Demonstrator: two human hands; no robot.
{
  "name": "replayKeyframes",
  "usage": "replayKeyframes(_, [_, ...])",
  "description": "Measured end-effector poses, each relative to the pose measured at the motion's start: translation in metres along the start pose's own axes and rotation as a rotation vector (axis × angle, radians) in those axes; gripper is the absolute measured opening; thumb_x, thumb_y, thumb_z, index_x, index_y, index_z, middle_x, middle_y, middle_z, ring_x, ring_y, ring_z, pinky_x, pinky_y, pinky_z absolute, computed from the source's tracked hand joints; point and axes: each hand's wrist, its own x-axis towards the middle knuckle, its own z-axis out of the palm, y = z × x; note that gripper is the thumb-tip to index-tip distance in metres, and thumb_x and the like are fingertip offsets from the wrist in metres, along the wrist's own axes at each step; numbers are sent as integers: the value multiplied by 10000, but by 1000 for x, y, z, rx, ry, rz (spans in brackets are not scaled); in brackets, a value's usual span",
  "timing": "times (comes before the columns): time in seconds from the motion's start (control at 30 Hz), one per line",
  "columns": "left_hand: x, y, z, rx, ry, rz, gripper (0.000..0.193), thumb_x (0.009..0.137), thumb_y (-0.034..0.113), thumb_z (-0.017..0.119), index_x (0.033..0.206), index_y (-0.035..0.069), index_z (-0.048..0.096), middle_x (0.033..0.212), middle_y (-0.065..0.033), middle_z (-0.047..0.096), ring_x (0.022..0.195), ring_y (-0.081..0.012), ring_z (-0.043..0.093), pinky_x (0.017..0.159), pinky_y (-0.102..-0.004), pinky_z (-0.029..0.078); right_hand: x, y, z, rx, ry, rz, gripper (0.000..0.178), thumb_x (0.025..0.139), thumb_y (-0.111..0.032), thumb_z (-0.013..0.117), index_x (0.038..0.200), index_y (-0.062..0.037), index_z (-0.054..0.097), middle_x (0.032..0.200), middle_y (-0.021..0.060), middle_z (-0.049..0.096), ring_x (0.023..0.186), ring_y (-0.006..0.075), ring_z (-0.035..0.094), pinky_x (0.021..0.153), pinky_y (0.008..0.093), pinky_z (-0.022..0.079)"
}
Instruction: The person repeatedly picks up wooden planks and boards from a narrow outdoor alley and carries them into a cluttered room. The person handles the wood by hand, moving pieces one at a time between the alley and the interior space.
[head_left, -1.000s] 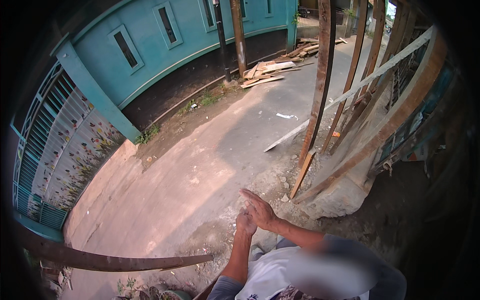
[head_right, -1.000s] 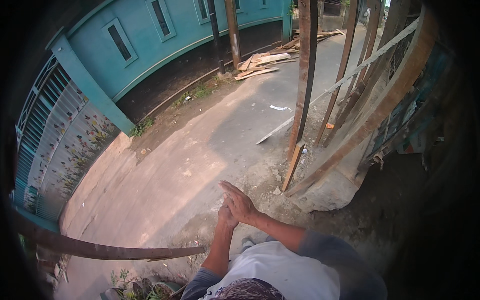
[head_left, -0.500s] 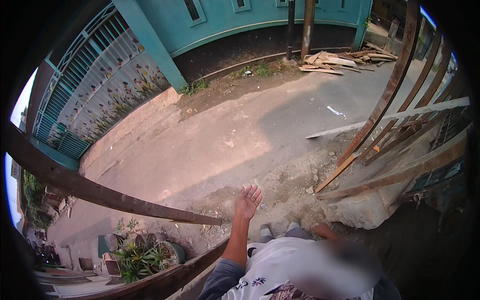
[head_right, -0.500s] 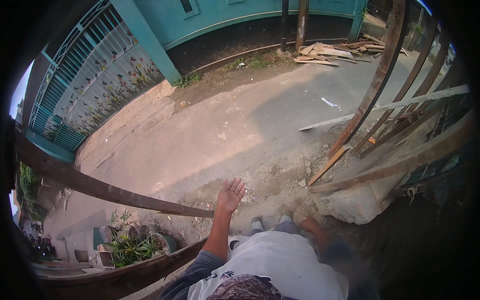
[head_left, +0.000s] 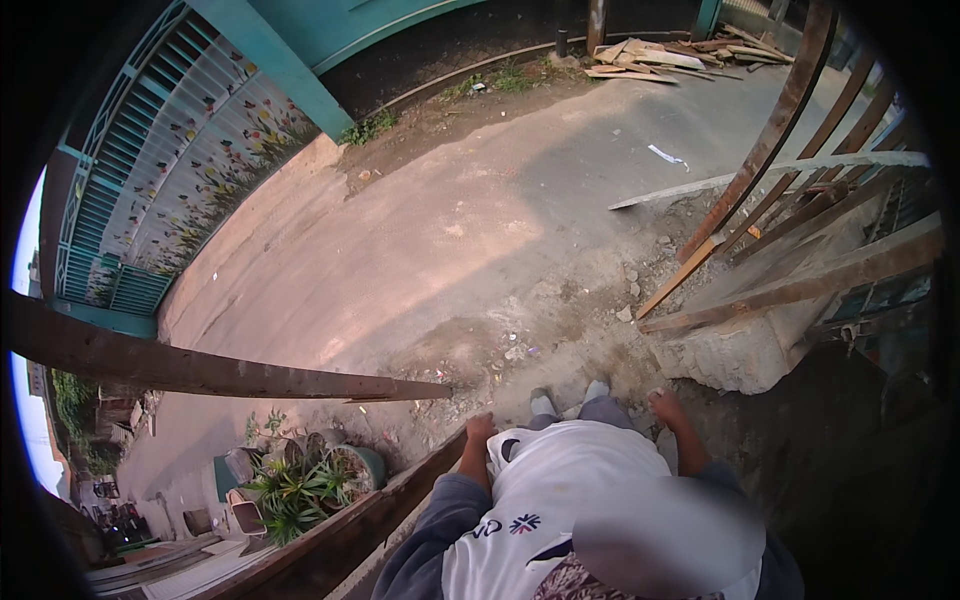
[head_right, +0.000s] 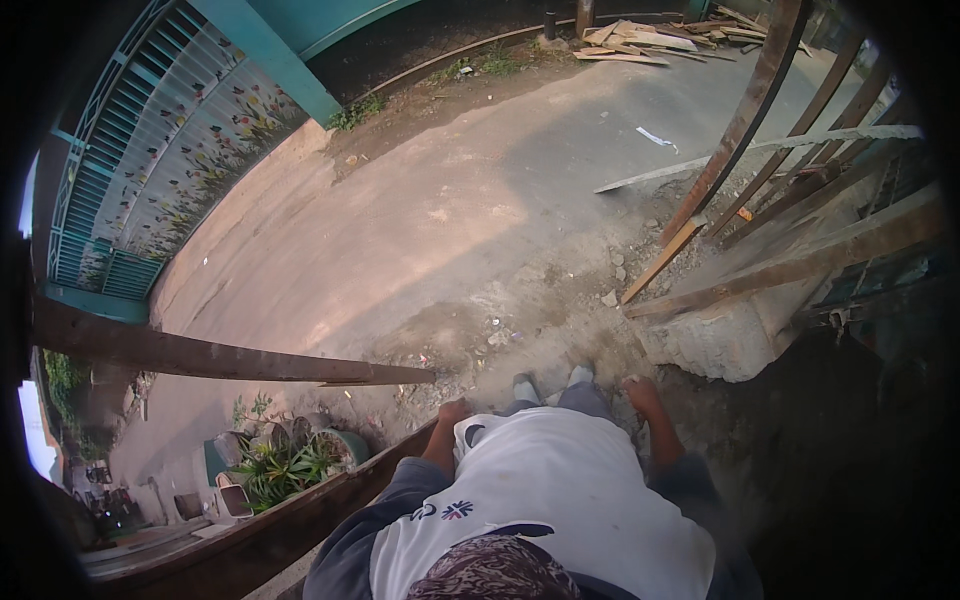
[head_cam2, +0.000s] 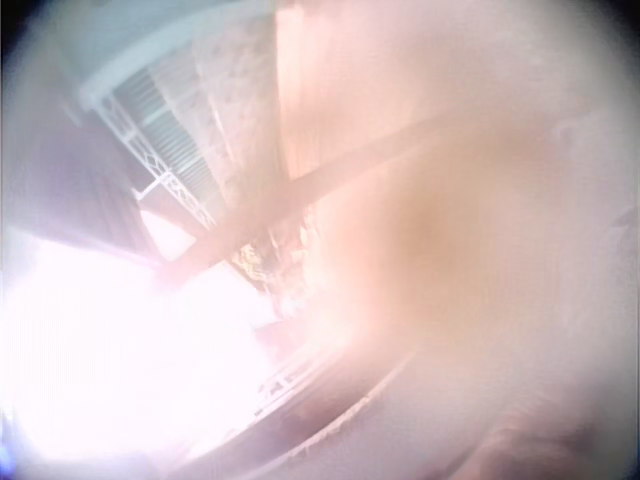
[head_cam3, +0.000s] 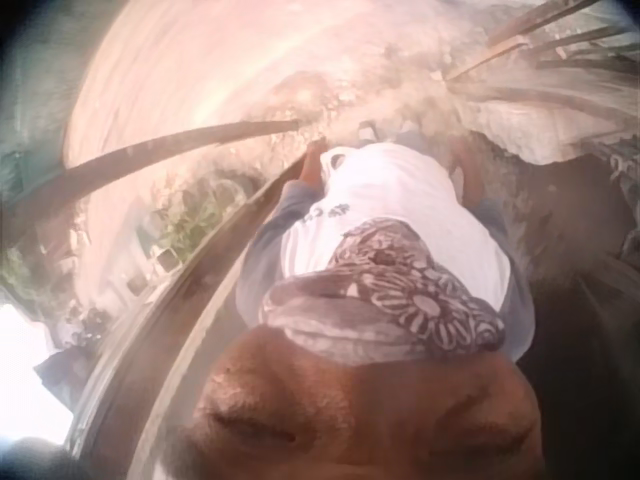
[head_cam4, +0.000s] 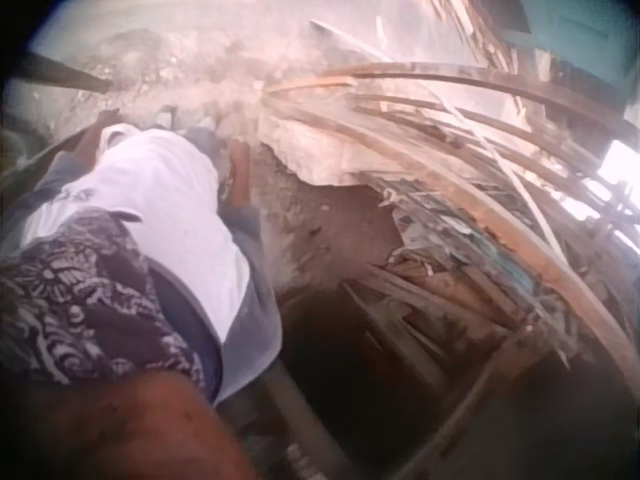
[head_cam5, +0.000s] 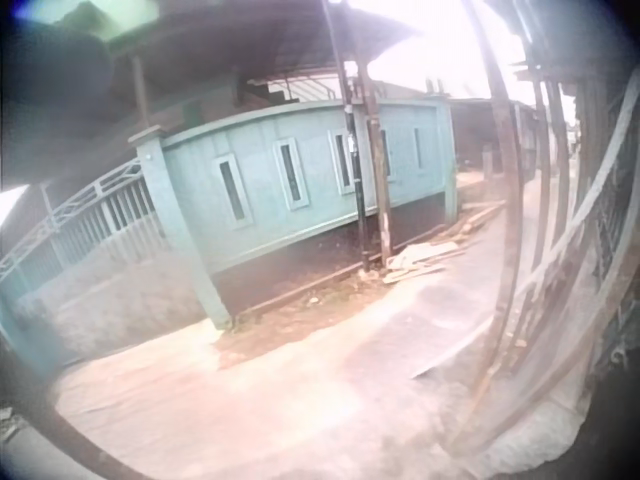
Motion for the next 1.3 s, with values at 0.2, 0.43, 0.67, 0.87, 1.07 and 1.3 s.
replayKeyframes(0.2, [6,22,-3,-96,-72,179,290,913,256,600,1082,21,598,1016,-125,663,782,-245,664,533,-355,501,-1,0,24,-105,40,-141,292,923,-295,595,1028,-41,693,760,51,643,638,154,594,570,323,480])
replayKeyframes(0.43, [6,43,-18,-47,-29,251,298,920,249,579,1058,-13,616,986,-119,656,772,-240,661,531,-336,499,-34,-23,42,-90,-91,26,429,897,-361,615,1060,27,695,949,182,715,885,280,678,810,386,505])
replayKeyframes(0.67, [14,30,-4,-56,-136,188,285,911,248,582,1005,-19,613,908,-119,634,720,-232,639,531,-333,500,-104,-227,-14,67,185,-478,531,877,-353,725,1261,-9,597,1208,140,633,1073,217,627,902,340,508])
replayKeyframes(0.87, [8,40,27,36,-150,133,294,938,277,572,1064,13,603,961,-132,632,682,-236,615,512,-332,478,-254,-409,-93,476,73,-1432,984,668,-572,826,1399,-40,437,1451,150,388,1338,271,407,1077,415,383])
replayKeyframes(1.07, [-20,64,46,2,-140,254,417,954,289,579,1238,-12,528,1136,-168,627,908,-290,647,690,-375,541,-293,-426,-106,337,191,-1845,1036,665,-631,800,1398,0,427,1454,188,376,1334,307,419,1089,442,363])
replayKeyframes(1.3, [-24,25,34,493,6,408,336,932,302,608,1146,43,588,1096,-141,660,858,-284,676,627,-384,548,-282,-425,-98,282,177,-1925,1019,685,-629,786,1395,8,427,1440,190,394,1336,312,417,1094,446,350])
